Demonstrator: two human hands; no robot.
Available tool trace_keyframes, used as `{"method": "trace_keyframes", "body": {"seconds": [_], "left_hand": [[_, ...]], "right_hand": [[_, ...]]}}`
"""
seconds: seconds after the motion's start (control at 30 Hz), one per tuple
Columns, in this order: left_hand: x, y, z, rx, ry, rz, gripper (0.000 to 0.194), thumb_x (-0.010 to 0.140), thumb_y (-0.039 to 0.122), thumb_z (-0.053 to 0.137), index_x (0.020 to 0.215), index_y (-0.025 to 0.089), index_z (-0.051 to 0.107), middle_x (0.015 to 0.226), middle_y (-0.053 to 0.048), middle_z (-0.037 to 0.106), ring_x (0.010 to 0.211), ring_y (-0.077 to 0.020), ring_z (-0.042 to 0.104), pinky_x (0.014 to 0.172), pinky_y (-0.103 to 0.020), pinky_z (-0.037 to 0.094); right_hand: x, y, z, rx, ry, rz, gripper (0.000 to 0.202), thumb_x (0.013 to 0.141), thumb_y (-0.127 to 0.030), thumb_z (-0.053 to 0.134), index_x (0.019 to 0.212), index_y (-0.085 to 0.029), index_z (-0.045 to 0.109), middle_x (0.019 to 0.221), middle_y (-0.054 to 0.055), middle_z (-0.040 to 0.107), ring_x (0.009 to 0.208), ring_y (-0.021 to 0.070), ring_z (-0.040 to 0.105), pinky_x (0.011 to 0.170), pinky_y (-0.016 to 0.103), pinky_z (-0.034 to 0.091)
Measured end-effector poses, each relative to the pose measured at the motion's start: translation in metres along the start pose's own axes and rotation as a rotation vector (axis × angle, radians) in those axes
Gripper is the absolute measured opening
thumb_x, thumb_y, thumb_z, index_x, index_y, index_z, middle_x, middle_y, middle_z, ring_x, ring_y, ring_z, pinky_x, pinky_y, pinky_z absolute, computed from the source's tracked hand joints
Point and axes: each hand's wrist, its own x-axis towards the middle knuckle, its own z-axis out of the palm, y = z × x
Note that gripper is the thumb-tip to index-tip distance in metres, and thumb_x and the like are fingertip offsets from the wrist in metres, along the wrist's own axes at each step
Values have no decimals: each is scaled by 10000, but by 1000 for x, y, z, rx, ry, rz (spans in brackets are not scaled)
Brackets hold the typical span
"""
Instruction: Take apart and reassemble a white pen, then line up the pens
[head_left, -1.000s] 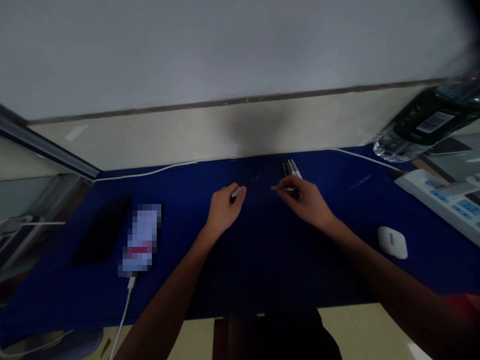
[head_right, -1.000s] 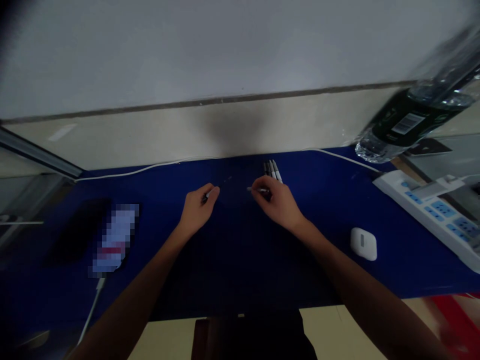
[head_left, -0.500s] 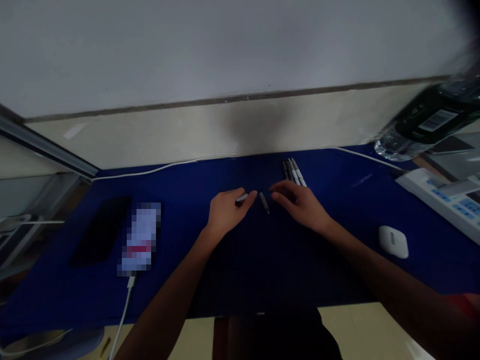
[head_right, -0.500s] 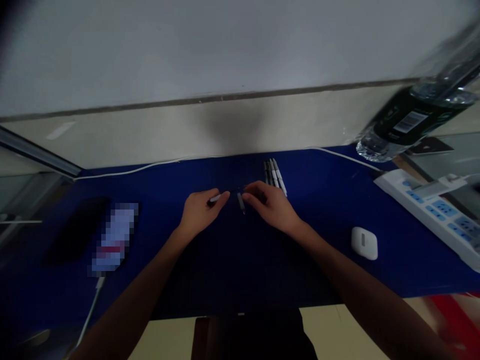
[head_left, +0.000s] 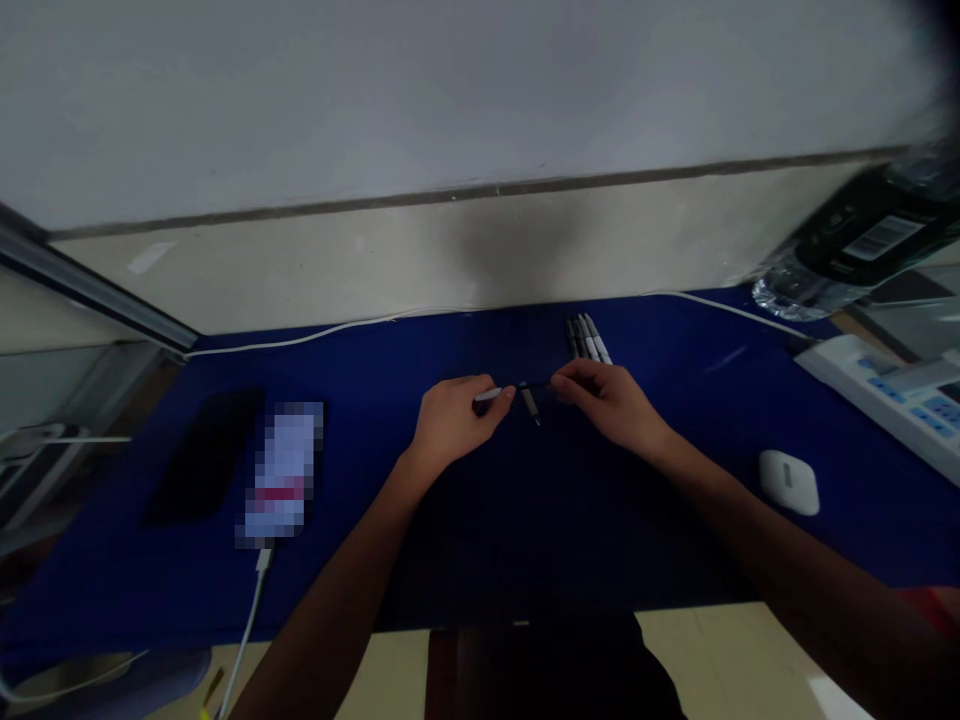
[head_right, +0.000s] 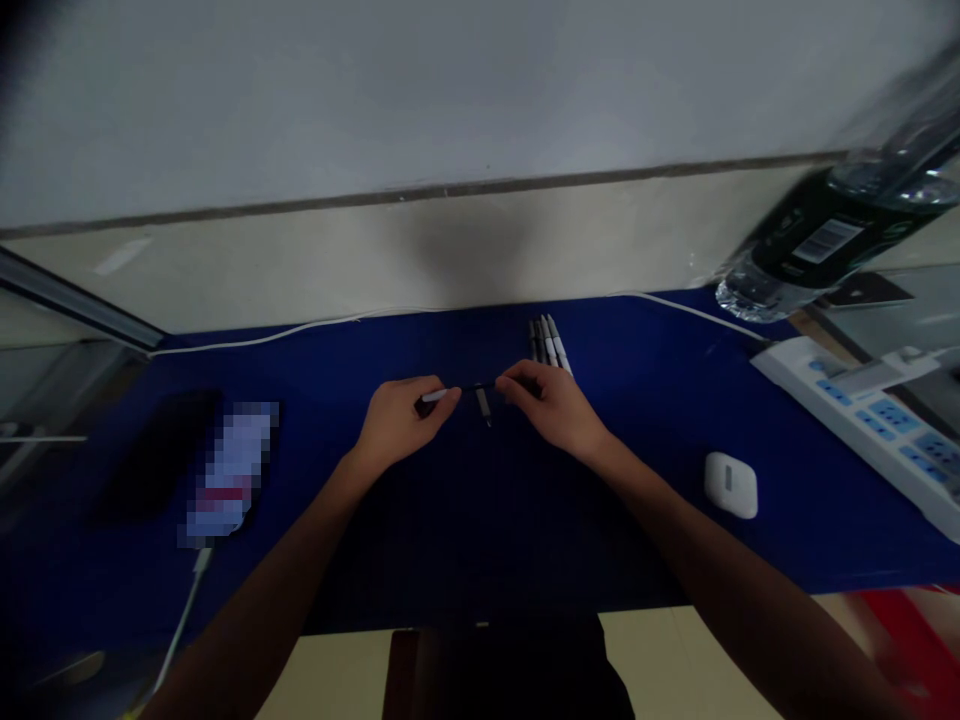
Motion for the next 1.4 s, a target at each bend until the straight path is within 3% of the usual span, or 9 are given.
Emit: {"method": "trace_keyframes", "body": {"seconds": [0.17,0.4,0.63,0.87,1.07,1.27,1.4], "left_hand": [[2,-5,-5,-96,24,0,347,923,385,504,652,177,558,556,37,493,520,-89,457,533,-238,283],[3,-7,-7,-133,22,-17,334,904,355,518,629,174,571,534,46,489,496,-81,451,514,-234,278],[3,-7,-7,-134,11,-47,314,880,341,532,618,173,569,533,46,492,501,-82,452,513,-231,274],[3,-8,-8,-150,1,-44,291,873,337,541,638,177,600,531,47,501,494,-81,457,510,-230,279],[3,-7,-8,-148,-5,-55,305,876,343,530,628,176,587,527,40,504,491,-87,457,506,-234,270],[3,-6,-9,-152,-11,-59,322,882,352,518,622,171,575,527,40,501,492,-83,448,509,-232,270],[4,-5,-9,-143,-10,-64,306,869,348,530,624,173,590,526,39,507,496,-85,454,510,-233,269]], "right_hand": [[3,5,-4,65,56,17,269,875,-449,616,882,-192,694,736,25,667,663,157,612,597,272,432],[1,2,-4,24,4,-2,446,927,-528,499,709,-185,685,600,14,603,577,139,564,566,271,414],[2,3,-4,58,31,4,242,842,-431,658,902,-203,710,786,30,694,699,169,629,628,284,453],[0,1,-6,-57,6,0,450,939,-513,488,696,-189,686,582,10,592,545,134,541,534,279,377],[1,3,-3,28,59,-29,247,849,-437,655,917,-205,706,790,27,687,692,162,613,614,278,432],[-1,1,-6,-66,10,3,505,945,-548,454,657,-186,657,559,6,571,505,121,504,508,270,355],[-1,1,-5,-64,22,-20,451,937,-534,480,707,-190,659,619,19,602,564,139,540,529,273,372]]}}
